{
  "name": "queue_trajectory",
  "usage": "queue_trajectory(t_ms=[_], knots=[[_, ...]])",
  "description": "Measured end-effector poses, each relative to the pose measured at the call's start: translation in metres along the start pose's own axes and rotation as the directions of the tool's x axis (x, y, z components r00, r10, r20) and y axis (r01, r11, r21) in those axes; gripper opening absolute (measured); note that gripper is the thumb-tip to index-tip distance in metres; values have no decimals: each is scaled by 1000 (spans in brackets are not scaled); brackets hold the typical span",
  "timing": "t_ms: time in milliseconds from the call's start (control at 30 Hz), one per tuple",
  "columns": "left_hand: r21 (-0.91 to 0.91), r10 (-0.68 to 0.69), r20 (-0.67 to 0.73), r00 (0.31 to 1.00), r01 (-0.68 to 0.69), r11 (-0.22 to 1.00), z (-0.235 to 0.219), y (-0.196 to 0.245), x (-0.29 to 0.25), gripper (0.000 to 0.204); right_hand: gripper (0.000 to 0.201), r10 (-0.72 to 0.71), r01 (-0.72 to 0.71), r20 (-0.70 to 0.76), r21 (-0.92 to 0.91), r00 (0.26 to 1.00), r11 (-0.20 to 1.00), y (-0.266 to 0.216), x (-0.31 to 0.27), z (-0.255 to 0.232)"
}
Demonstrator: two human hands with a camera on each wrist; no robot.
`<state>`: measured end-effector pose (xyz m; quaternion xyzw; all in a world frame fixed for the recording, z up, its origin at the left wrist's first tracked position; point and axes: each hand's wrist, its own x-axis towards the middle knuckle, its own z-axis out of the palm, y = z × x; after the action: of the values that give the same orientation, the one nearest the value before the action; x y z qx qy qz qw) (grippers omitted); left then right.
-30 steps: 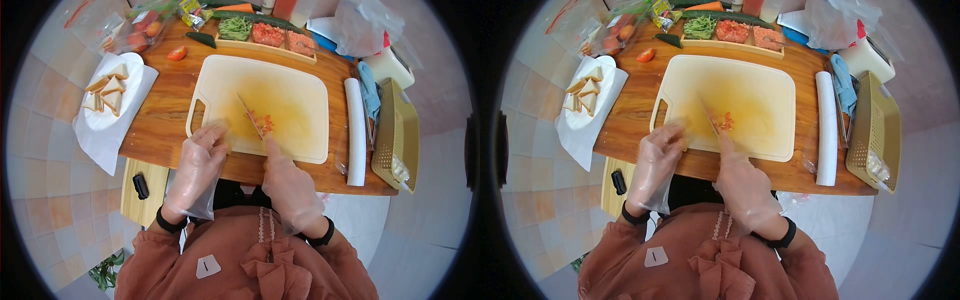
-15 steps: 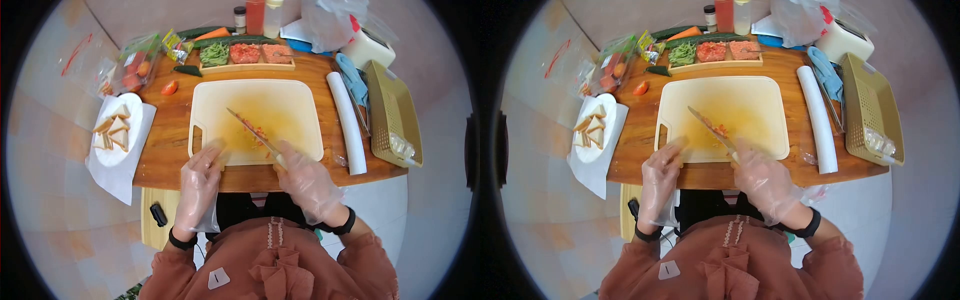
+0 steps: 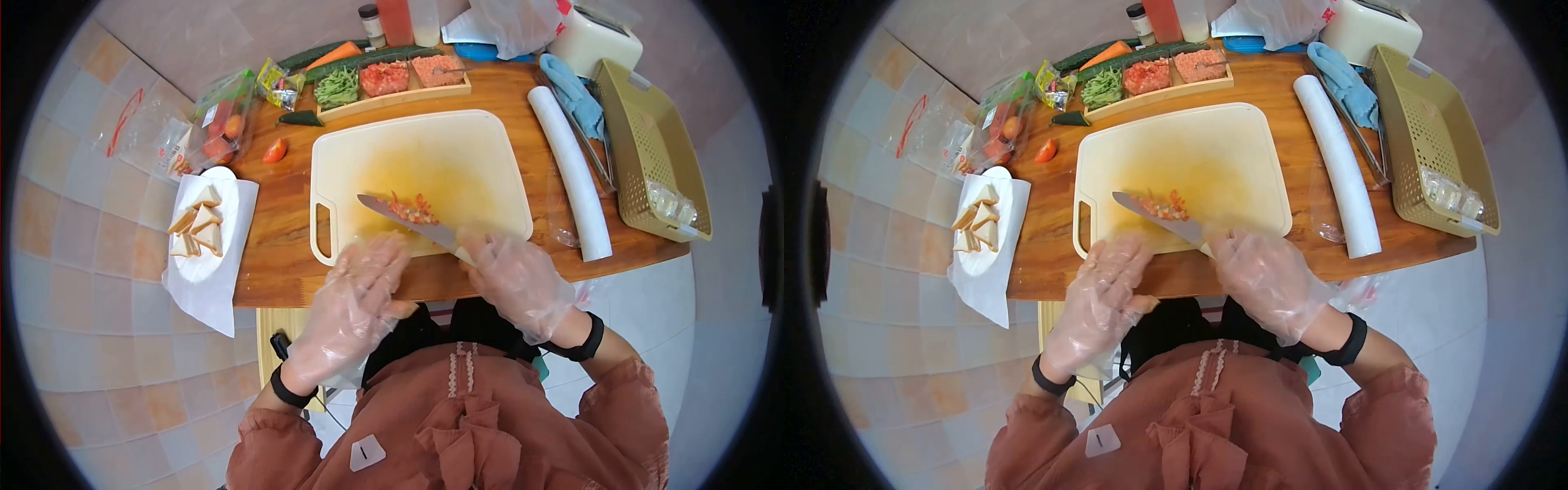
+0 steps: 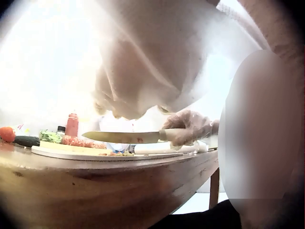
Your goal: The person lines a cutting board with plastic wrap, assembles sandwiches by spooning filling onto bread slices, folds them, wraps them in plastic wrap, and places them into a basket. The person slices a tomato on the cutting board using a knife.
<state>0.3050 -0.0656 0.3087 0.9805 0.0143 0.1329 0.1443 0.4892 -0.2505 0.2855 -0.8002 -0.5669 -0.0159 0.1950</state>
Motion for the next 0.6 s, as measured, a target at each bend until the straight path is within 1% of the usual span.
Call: queue_trajectory(t_ms=[33, 67, 100, 133, 167, 233, 267, 333, 433, 500, 567, 600], knots=[[17, 51, 71, 996, -52, 998, -1, 3, 4, 66, 35, -33, 32, -4, -24, 999, 999, 3, 0, 2], [18, 54, 77, 996, -56, 998, 1, 4, 8, 66, 33, -65, 64, -7, -49, 998, 997, 5, 0, 3], [-11, 103, 132, 986, -102, 995, 3, 4, 12, 74, 33, -61, 61, -9, -48, 998, 997, 6, 0, 2], [-43, 150, 185, 971, -145, 989, 6, 3, 15, 81, 27, -99, 99, 0, -73, 995, 992, 7, 1, 2], [-42, 149, 186, 971, -144, 989, 8, 1, 20, 81, 21, -139, 139, 10, -98, 990, 985, 8, 2, 1], [-105, 245, 197, 949, -228, 968, 12, -5, 29, 90, 21, -162, 162, 12, -131, 987, 978, 10, 2, 0], [-103, 242, 195, 950, -225, 969, 14, -8, 31, 90, 20, -182, 182, 16, -167, 983, 969, 11, 2, 0], [-98, 285, 235, 929, -269, 958, 17, -16, 35, 94, 20, -184, 187, 32, -187, 982, 965, 15, 1, -3], [-121, 322, 214, 922, -302, 945, 12, -24, 45, 92, 22, -193, 200, 54, -206, 980, 958, 20, 0, -9], [-141, 321, 221, 921, -295, 945, 13, -32, 50, 89, 24, -206, 214, 63, -205, 977, 955, 24, 0, -11], [-159, 315, 226, 922, -284, 945, 13, -41, 54, 87, 31, -189, 197, 63, -168, 980, 966, 29, 0, -11], [-172, 292, 276, 916, -252, 952, 13, -46, 55, 88, 31, -192, 200, 63, -167, 979, 966, 31, 0, -11]])
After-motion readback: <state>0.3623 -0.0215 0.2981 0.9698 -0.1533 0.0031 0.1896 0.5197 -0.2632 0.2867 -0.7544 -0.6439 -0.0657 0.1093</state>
